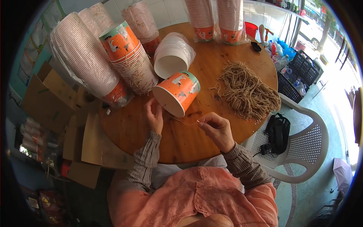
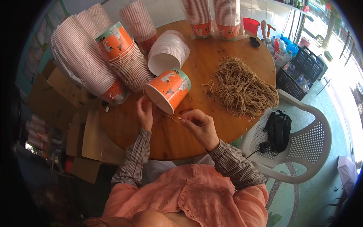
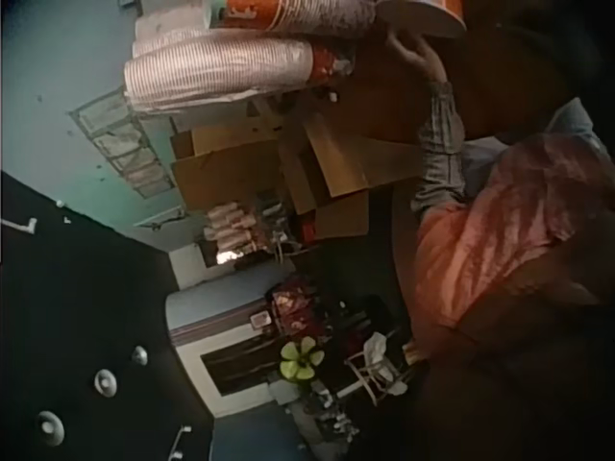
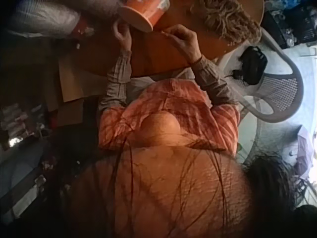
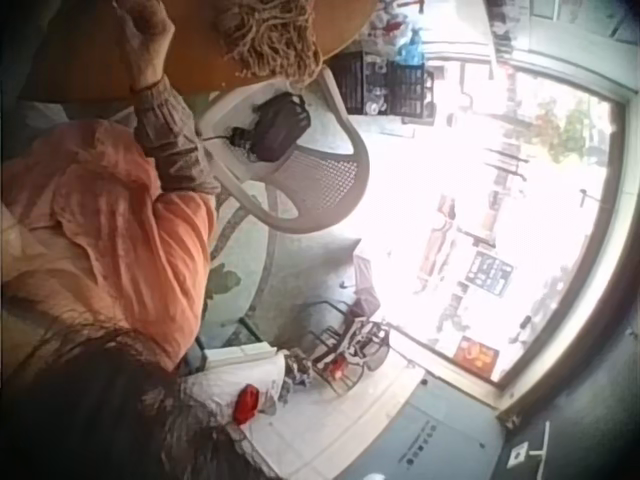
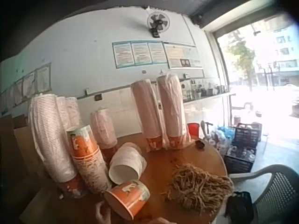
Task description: Threading ropes through holes in paper buckets to create handles.
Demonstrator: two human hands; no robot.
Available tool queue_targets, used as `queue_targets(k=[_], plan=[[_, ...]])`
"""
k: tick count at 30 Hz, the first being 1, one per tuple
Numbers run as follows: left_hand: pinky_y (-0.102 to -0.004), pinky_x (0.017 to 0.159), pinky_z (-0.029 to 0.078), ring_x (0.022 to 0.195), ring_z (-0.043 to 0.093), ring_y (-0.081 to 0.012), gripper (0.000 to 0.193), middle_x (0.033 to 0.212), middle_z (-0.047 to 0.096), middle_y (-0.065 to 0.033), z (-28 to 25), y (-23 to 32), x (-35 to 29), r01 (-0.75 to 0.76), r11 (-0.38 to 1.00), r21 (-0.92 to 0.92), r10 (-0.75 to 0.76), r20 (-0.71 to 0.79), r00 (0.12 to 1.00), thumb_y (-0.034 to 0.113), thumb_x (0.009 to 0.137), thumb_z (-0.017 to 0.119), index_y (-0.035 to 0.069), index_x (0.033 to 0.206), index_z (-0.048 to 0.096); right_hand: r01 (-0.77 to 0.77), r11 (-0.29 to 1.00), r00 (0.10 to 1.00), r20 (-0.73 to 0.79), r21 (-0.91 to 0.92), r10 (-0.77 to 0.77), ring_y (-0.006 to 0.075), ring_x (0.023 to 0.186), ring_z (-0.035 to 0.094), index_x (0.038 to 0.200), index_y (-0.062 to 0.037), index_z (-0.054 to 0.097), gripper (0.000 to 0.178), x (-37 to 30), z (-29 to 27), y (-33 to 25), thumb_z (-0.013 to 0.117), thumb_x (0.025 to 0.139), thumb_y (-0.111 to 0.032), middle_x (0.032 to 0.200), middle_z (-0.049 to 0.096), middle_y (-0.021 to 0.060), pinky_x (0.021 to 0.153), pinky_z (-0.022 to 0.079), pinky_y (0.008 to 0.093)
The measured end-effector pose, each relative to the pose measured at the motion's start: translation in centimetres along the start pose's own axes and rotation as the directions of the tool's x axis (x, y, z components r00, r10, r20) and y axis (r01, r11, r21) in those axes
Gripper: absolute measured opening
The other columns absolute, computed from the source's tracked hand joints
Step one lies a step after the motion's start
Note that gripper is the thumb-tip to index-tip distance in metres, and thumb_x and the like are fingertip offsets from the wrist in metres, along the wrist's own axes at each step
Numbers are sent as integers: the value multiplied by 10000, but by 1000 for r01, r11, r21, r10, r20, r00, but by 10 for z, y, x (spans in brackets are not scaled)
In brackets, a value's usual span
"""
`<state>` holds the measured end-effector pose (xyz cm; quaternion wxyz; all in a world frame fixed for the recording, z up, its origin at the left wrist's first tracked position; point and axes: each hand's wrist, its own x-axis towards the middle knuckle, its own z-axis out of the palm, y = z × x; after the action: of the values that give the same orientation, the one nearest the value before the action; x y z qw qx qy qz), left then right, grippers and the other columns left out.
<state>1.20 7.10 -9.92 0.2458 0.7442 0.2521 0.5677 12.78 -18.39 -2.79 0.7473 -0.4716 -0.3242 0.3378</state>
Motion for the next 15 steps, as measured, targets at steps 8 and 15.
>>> queue_targets(k=[8, 15], plan=[[-364, 793, 420, 754, 559, -258, 270, 741, 573, -72, -40, 133, -11, -255, 953, -163, 303, 481, 823, 234, 936, 575, 47, 744, 604, 262, 913, 965, 96, -313, -244, 48, 705, 510, 885, -17, 648, 73, 2, 20, 19, 697, 833, -34, 956, 587, 14, 598, 429, 209], [-373, 756, 422, 755, 545, -280, 210, 712, 547, -77, -32, 131, -25, -149, 984, -98, 179, 512, 840, 164, 912, 600, 46, 742, 563, 147, 922, 988, 101, -357, -119, 69, 629, 529, 900, -13, 641, 73, -1, 25, 23, 675, 861, -65, 851, 610, 17, 570, 448, 219]])
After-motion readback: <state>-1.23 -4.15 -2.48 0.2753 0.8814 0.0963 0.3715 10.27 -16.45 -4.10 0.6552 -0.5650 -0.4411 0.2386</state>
